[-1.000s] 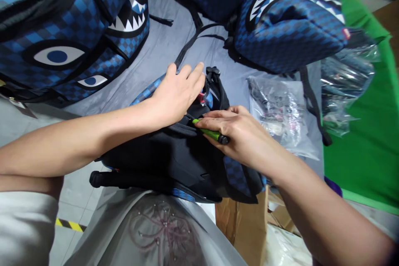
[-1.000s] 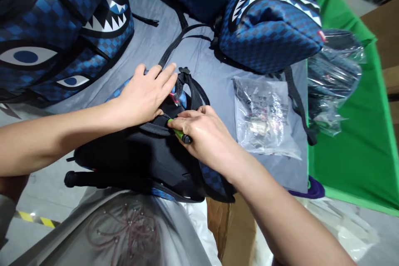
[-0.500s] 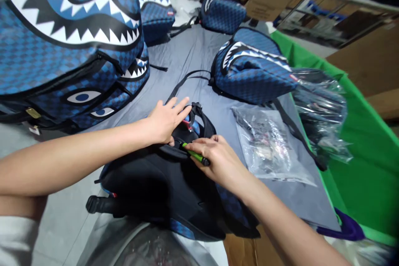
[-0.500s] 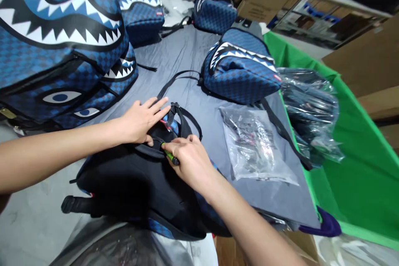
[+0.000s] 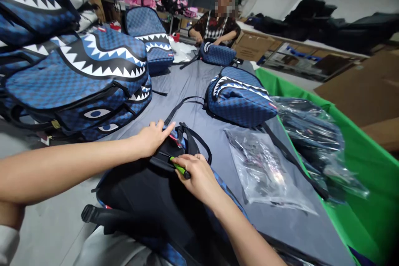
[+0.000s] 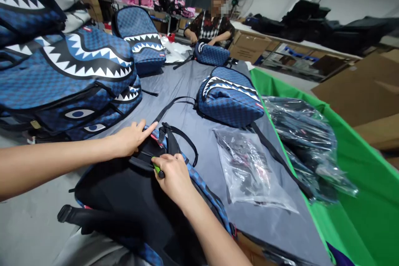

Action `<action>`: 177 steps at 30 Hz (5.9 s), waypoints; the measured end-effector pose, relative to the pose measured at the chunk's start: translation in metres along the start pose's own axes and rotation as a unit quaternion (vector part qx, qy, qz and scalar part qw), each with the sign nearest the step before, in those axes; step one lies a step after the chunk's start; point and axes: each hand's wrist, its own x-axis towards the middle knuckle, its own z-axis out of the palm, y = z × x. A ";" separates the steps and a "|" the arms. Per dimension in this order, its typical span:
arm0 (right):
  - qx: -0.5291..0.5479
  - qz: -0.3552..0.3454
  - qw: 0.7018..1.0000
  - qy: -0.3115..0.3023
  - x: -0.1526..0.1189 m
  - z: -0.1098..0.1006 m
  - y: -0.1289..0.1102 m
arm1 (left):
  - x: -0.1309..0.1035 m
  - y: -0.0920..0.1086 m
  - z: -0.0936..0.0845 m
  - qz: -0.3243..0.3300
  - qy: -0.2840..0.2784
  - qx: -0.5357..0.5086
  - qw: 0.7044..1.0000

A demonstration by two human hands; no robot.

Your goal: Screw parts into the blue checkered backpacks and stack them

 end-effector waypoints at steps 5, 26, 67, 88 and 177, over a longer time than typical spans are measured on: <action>-0.005 -0.020 1.000 0.016 0.004 0.001 -0.007 | -0.005 -0.007 -0.003 0.023 -0.016 -0.019 0.999; 0.063 -0.022 0.985 0.157 0.009 0.048 -0.002 | 0.005 -0.019 0.007 0.024 -0.076 -0.064 0.995; 0.088 0.064 0.984 0.139 0.034 0.071 -0.021 | 0.027 -0.040 0.057 0.058 -0.040 -0.193 0.979; 0.109 0.107 0.974 0.165 0.032 0.074 -0.028 | 0.025 -0.040 0.053 0.061 -0.052 -0.198 0.977; 0.255 0.166 0.932 0.195 -0.018 -0.035 0.006 | 0.003 -0.028 0.022 0.036 0.014 -0.234 0.972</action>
